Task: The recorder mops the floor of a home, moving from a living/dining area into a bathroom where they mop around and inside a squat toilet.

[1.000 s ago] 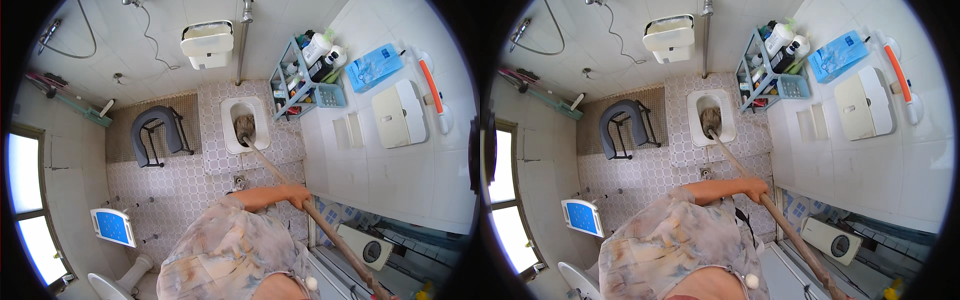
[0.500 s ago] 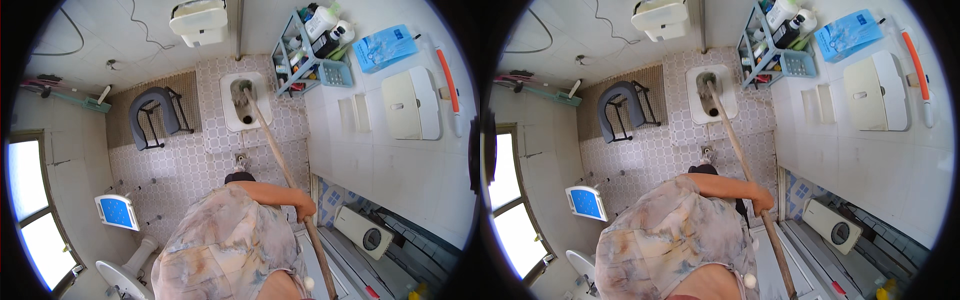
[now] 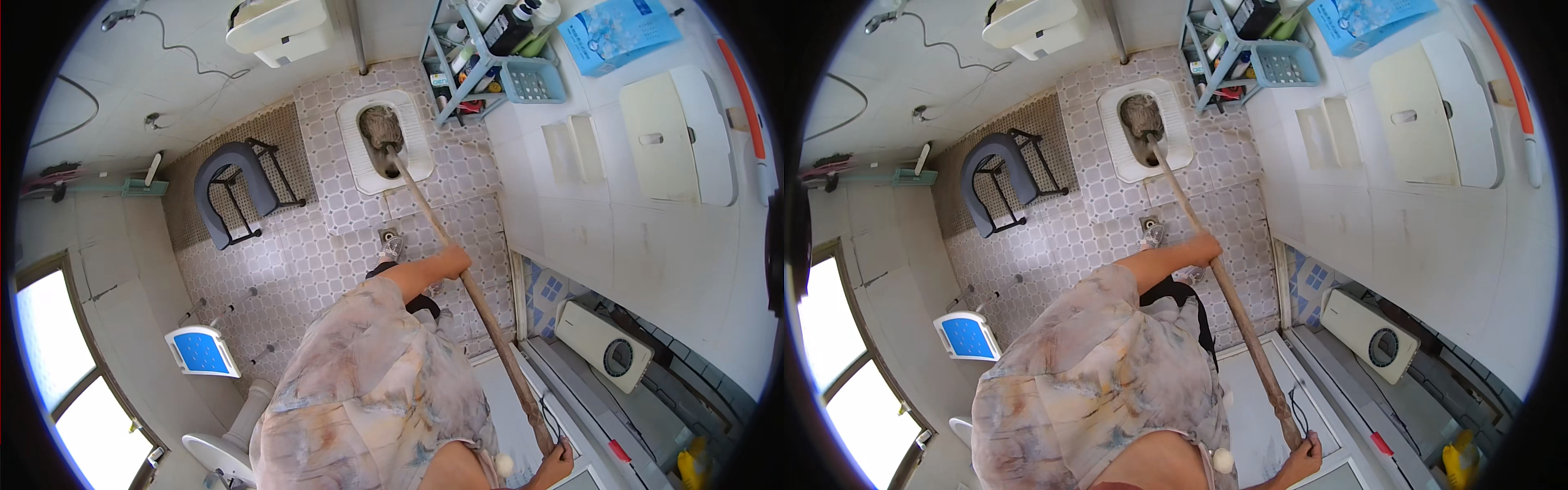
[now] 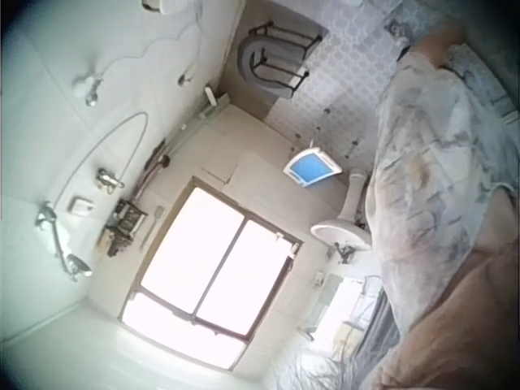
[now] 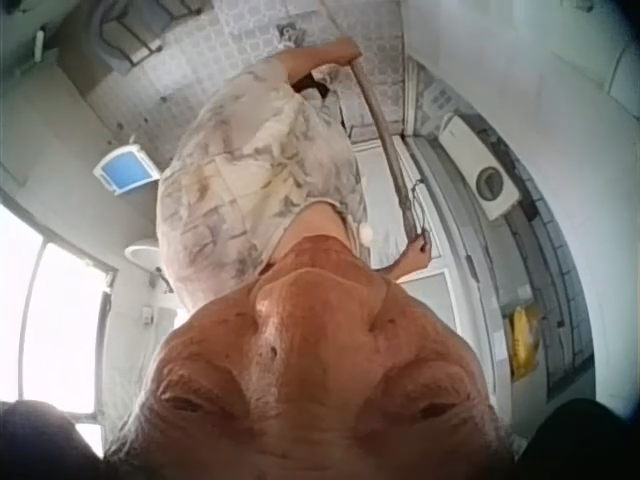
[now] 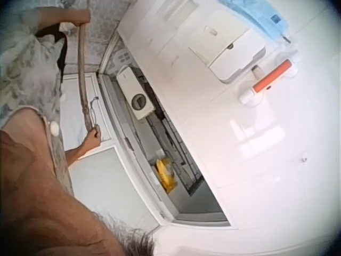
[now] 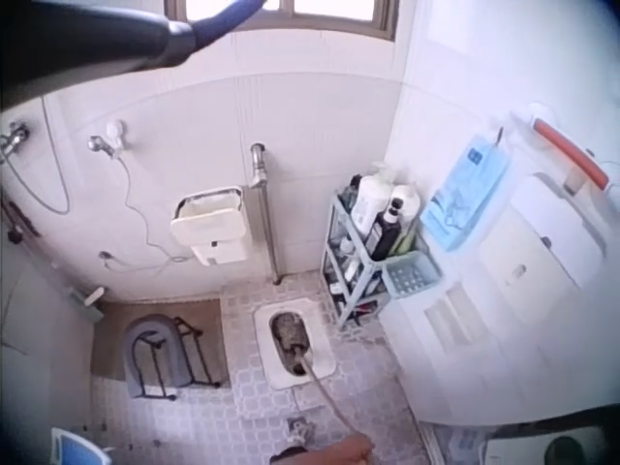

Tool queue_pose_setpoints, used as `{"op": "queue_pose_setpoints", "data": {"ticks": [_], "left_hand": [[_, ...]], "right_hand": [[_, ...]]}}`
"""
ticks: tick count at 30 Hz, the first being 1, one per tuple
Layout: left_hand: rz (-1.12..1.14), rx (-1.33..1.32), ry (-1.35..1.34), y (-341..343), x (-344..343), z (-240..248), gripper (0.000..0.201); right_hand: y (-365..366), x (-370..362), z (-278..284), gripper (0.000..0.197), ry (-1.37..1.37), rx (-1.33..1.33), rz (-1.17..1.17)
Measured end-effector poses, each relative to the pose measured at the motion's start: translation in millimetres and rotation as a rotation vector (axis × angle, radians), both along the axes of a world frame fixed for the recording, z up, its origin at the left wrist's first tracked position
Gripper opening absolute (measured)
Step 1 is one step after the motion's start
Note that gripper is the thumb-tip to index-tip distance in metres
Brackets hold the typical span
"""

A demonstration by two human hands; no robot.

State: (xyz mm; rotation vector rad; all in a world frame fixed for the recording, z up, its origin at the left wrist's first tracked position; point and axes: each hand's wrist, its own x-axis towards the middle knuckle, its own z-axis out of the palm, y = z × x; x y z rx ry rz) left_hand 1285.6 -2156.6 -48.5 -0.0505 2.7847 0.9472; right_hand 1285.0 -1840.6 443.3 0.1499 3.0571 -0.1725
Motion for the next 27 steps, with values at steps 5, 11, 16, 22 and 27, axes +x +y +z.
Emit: {"op": "queue_pose_setpoints", "data": {"ticks": [5, 11, 16, 22, 27], "left_hand": [[-0.159, -0.033, -0.166, -21.9, 14.2, 45.3, 0.02], [-0.433, 0.07, -0.363, 20.7, 17.0, 86.8, 0.032], [-0.634, 0.158, -0.311, 54.1, 6.6, 124.4, 0.038], [-0.642, 0.1, -0.255, 64.0, 12.1, 156.8, 0.036], [-0.682, 0.105, -0.158, 79.3, 18.3, 187.1, 0.031]], "right_hand": [[17.3, 17.0, 1.4, 0.033, -0.228, -0.11, -0.053], [121.7, 36.3, -14.6, 0.032, 0.057, -0.011, -0.264], [328.2, 58.1, -53.9, 0.024, -0.143, 0.542, -0.17], [403.8, 51.6, -52.5, 0.023, -0.281, 0.65, 0.043], [434.3, 44.5, -47.8, 0.022, -0.413, 0.755, 0.218]]}}
